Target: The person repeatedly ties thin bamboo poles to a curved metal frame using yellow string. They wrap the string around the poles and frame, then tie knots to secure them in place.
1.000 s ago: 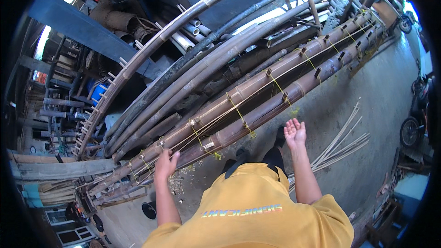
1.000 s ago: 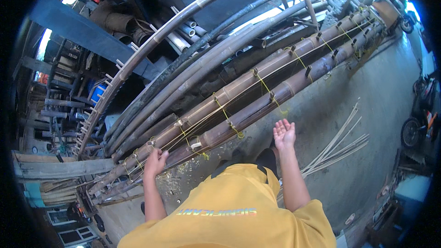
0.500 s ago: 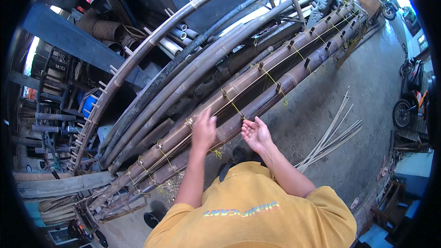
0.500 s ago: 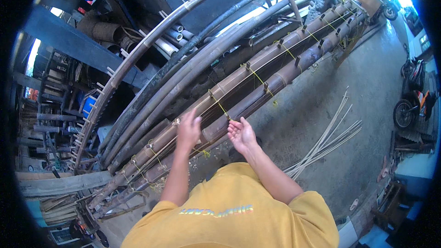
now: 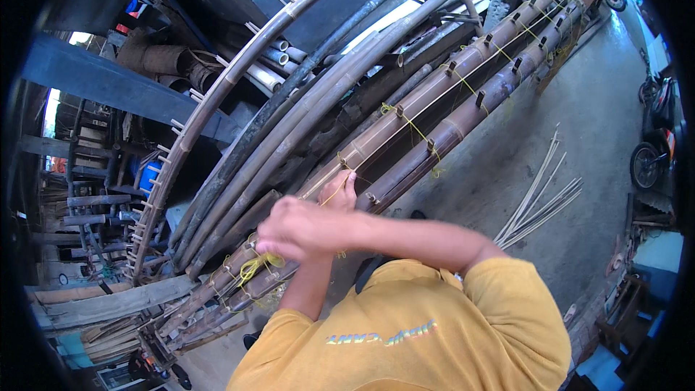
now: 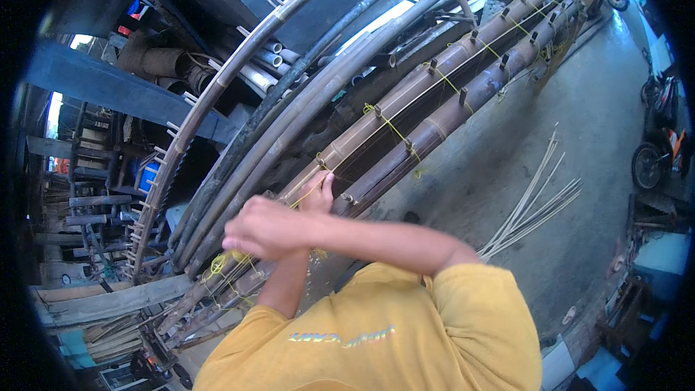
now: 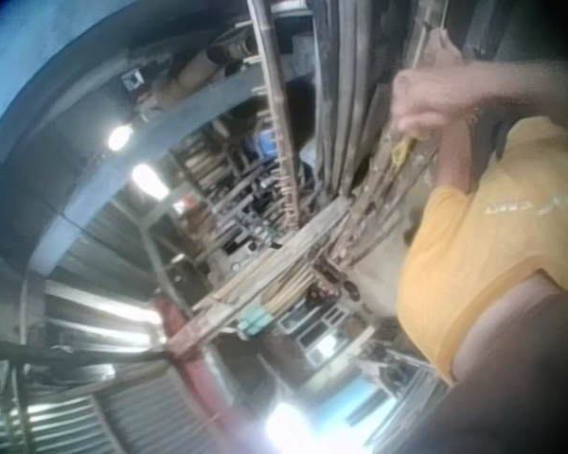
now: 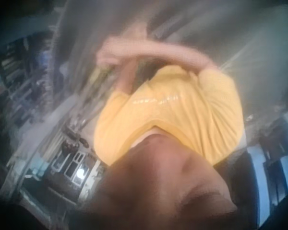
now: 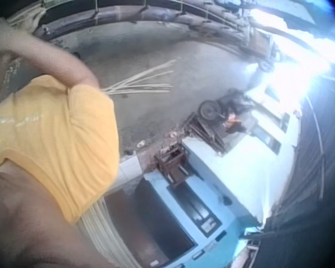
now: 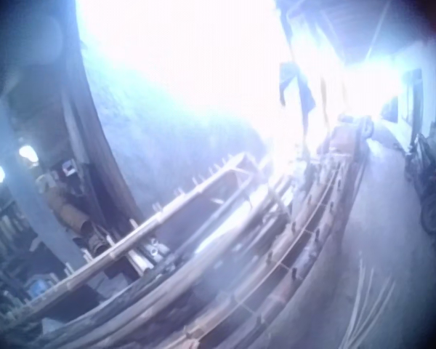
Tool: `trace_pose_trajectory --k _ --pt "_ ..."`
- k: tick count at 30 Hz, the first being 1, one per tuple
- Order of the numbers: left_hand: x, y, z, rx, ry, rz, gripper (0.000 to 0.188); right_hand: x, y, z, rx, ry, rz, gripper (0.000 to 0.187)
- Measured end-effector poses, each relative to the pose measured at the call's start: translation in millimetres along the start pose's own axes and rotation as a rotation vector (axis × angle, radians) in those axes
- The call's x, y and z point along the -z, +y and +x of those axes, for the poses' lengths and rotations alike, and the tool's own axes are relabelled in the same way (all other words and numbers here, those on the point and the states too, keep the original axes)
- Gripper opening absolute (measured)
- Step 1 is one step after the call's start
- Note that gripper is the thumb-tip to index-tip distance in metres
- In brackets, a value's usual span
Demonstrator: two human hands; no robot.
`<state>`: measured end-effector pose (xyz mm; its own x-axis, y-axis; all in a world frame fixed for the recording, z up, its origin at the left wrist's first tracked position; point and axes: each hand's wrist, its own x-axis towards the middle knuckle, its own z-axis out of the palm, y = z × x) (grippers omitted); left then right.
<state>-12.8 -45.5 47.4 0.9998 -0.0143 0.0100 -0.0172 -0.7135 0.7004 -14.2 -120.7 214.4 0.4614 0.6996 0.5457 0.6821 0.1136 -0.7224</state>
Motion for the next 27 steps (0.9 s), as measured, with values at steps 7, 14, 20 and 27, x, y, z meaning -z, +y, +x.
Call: trace_pose_trajectory --k 7,14,20,27 --pt "6 3 15 -0.07 -0.089 0.07 0.031 58 150 -41 -0.856 -0.282 -0.383 0.055" --pt "3 4 8 -0.043 0.034 0.104 0.027 -11 73 -188 -0.304 -0.086 -0.11 0.041" --pt "36 59 60 -0.07 0.158 -0.381 0.026 -38 74 -191 -0.452 0.05 -0.113 0.042" --pt "0 -34 130 -0.021 0.093 0.207 0.035 -71 66 -224 -0.819 0.822 0.607 0.033"
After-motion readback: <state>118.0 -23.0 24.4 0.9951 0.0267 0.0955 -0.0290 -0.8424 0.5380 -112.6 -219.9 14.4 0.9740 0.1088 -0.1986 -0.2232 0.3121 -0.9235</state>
